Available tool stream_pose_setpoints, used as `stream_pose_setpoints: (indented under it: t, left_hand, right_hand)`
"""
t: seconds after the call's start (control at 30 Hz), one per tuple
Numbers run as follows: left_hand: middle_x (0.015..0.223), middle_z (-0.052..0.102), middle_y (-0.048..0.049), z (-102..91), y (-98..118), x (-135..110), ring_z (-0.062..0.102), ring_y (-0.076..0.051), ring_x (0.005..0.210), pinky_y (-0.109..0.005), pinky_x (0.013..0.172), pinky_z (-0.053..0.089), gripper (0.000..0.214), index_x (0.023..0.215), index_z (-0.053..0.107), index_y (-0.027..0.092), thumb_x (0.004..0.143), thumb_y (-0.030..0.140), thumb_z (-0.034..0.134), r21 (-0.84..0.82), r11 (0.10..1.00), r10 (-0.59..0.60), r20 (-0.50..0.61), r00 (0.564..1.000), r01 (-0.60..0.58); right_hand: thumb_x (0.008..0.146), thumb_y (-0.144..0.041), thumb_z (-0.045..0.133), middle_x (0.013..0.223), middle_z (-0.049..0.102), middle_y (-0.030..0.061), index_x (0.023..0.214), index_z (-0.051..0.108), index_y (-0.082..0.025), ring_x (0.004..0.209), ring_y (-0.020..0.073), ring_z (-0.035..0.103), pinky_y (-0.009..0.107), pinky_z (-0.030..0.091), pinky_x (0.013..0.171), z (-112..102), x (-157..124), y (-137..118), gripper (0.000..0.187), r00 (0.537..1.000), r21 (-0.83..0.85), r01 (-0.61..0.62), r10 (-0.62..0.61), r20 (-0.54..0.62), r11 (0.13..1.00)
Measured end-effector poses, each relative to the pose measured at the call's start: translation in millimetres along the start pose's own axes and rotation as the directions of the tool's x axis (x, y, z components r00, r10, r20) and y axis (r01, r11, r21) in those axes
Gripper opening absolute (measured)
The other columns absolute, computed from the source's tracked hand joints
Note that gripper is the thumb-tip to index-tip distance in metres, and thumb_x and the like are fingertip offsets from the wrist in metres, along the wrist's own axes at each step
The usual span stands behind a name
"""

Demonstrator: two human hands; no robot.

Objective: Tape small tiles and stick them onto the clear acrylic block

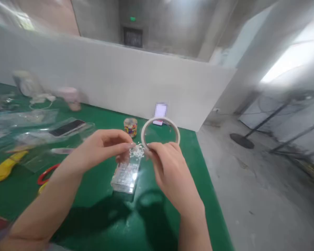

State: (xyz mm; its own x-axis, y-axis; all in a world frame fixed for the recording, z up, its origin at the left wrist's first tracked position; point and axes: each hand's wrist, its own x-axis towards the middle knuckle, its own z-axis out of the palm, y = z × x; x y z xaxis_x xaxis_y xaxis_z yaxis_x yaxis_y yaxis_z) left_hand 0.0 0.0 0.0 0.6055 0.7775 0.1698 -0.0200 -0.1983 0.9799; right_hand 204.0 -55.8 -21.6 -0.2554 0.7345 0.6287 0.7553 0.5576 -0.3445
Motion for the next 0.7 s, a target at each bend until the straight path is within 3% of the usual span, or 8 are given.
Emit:
stream_pose_setpoints:
  t: [0.2, 0.33, 0.5, 0.63, 0.7]
  left_hand:
    - [0.061, 0.069, 0.0040, -0.5, 5.8, -3.0, 0.065, -0.006, 0.059, -0.011, 0.056, 0.053, 0.009, 0.088, 0.067, 0.017, 0.091, 0.025, 0.065, 0.057, 0.997, -0.046, 0.027, 0.999, 0.045]
    - [0.060, 0.070, 0.0062, -6.3, 9.5, -10.7, 0.065, -0.007, 0.052, -0.012, 0.049, 0.052, 0.010, 0.098, 0.064, 0.022, 0.090, 0.026, 0.069, -0.023, 0.998, 0.053, -0.035, 0.998, -0.053]
    - [0.057, 0.067, 0.0054, -15.7, 9.7, -9.0, 0.061, -0.005, 0.047, -0.010, 0.043, 0.051, 0.010, 0.080, 0.070, 0.018, 0.089, 0.021, 0.069, -0.070, 0.981, 0.160, -0.227, 0.961, -0.180]
    - [0.056, 0.066, 0.0043, -19.0, 7.7, -4.9, 0.060, -0.005, 0.047, -0.010, 0.046, 0.053, 0.013, 0.080, 0.074, 0.018, 0.091, 0.018, 0.066, -0.040, 0.978, 0.191, -0.203, 0.960, -0.203]
    - [0.058, 0.067, 0.0044, -20.4, 6.8, -6.5, 0.061, -0.005, 0.048, -0.011, 0.048, 0.054, 0.012, 0.082, 0.075, 0.019, 0.090, 0.016, 0.066, -0.003, 0.964, 0.264, -0.154, 0.952, -0.268]
  right_hand:
    - [0.100, -0.027, 0.046, 0.074, 0.062, -0.0003, 0.096, 0.064, -0.021, 0.067, 0.0138, 0.056, 0.025, 0.037, 0.056, 2.5, 2.6, -2.7, 0.019, 0.976, 0.210, -0.216, 0.218, 0.014, 0.954]
    - [0.094, -0.039, 0.057, 0.069, 0.061, -0.0016, 0.083, 0.065, -0.020, 0.056, 0.0101, 0.050, 0.023, 0.037, 0.049, 12.3, 8.9, -6.5, 0.024, 0.929, 0.511, -0.344, 0.364, 0.064, 0.788]
    - [0.094, -0.043, 0.057, 0.058, 0.060, -0.0039, 0.094, 0.068, -0.020, 0.051, 0.0088, 0.052, 0.020, 0.039, 0.048, 18.2, 11.3, -8.0, 0.025, 0.893, 0.701, -0.430, 0.382, 0.238, 0.569]
    - [0.095, -0.047, 0.056, 0.057, 0.063, -0.0022, 0.083, 0.069, -0.019, 0.048, 0.0067, 0.049, 0.019, 0.035, 0.044, 18.0, 10.1, -7.4, 0.033, 0.876, 0.724, -0.464, 0.385, 0.290, 0.510]
    - [0.093, -0.049, 0.058, 0.053, 0.060, -0.0029, 0.075, 0.068, -0.018, 0.045, 0.0064, 0.048, 0.019, 0.036, 0.043, 17.9, 9.8, -7.4, 0.037, 0.859, 0.728, -0.484, 0.421, 0.291, 0.485]
